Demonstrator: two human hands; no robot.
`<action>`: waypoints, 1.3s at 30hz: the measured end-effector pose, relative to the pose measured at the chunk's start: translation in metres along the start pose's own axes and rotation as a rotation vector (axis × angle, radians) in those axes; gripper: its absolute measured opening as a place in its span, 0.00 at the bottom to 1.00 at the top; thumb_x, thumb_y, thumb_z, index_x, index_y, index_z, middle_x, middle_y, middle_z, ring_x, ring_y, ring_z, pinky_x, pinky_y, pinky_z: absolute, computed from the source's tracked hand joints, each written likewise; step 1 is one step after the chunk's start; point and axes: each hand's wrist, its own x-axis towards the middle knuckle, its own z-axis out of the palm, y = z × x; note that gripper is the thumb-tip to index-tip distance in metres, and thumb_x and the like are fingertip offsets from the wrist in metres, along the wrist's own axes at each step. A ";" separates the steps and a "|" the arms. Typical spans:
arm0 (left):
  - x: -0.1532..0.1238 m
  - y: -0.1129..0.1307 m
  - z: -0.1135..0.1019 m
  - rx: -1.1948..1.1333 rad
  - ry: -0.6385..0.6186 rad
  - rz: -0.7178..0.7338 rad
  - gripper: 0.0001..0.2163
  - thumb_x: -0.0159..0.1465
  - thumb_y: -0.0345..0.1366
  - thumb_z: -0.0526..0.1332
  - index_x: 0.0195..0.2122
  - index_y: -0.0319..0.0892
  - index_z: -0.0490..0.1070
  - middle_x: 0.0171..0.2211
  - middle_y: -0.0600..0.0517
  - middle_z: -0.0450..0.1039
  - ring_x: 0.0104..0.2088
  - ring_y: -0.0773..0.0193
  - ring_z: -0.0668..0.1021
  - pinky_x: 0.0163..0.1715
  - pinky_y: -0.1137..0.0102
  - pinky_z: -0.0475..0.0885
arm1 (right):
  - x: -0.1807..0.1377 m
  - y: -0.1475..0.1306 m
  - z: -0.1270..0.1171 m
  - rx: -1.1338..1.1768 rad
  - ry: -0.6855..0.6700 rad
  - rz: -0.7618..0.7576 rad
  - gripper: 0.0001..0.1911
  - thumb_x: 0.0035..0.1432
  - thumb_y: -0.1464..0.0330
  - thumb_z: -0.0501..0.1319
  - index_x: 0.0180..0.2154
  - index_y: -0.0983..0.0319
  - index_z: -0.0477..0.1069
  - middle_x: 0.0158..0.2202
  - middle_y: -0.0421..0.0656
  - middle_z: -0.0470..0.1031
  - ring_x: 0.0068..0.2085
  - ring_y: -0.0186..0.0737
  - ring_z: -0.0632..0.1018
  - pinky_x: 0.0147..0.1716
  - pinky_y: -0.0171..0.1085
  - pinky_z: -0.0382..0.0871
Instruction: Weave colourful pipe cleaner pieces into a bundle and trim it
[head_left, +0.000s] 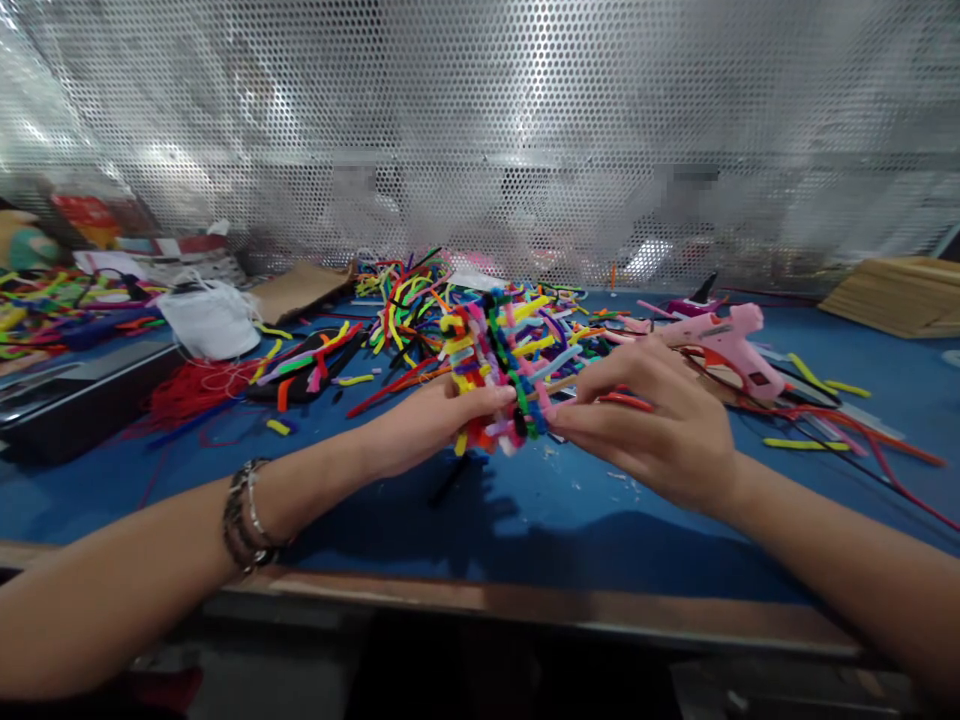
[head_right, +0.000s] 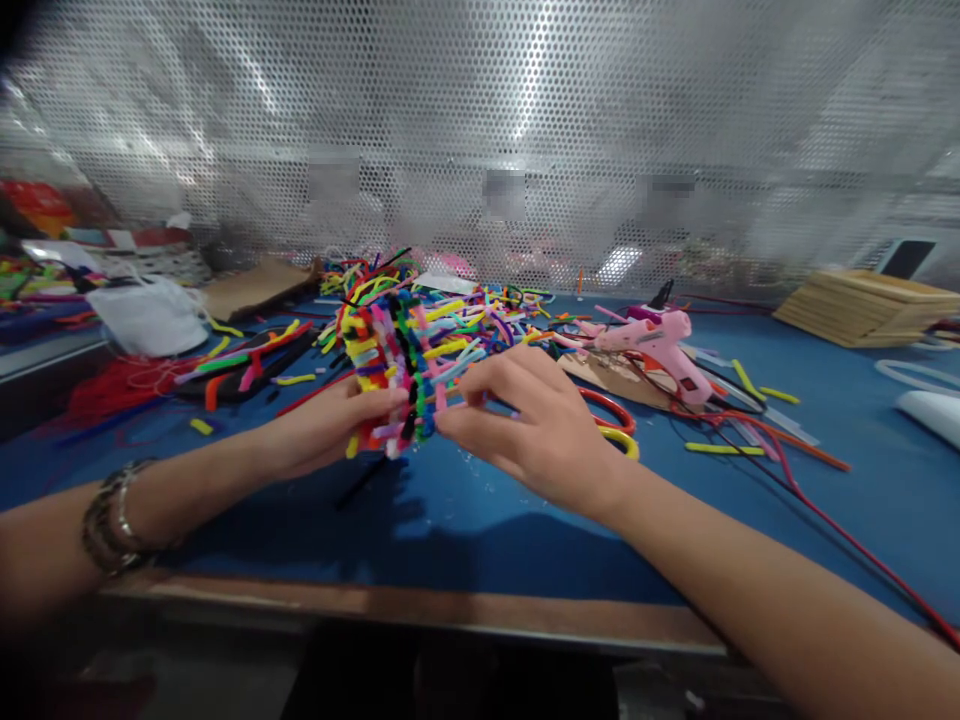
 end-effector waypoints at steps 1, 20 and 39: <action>0.002 -0.001 -0.002 0.034 0.046 -0.008 0.12 0.51 0.44 0.59 0.25 0.39 0.63 0.20 0.57 0.64 0.20 0.73 0.68 0.22 0.75 0.65 | -0.001 0.001 0.000 -0.022 -0.033 -0.033 0.06 0.56 0.74 0.55 0.32 0.59 0.69 0.29 0.40 0.69 0.30 0.33 0.66 0.32 0.35 0.61; 0.008 -0.001 -0.025 1.220 -0.594 0.683 0.11 0.60 0.29 0.54 0.44 0.37 0.70 0.46 0.48 0.70 0.43 0.66 0.72 0.44 0.76 0.64 | -0.027 0.011 0.023 0.446 -0.489 0.192 0.07 0.56 0.72 0.54 0.31 0.65 0.70 0.33 0.45 0.71 0.35 0.33 0.71 0.35 0.31 0.64; 0.009 -0.003 -0.025 1.198 -0.580 0.647 0.12 0.61 0.31 0.53 0.44 0.40 0.70 0.45 0.47 0.70 0.44 0.63 0.70 0.45 0.71 0.64 | -0.005 0.016 0.030 0.678 -0.762 0.702 0.02 0.48 0.74 0.56 0.25 0.63 0.64 0.19 0.33 0.62 0.20 0.26 0.64 0.17 0.27 0.55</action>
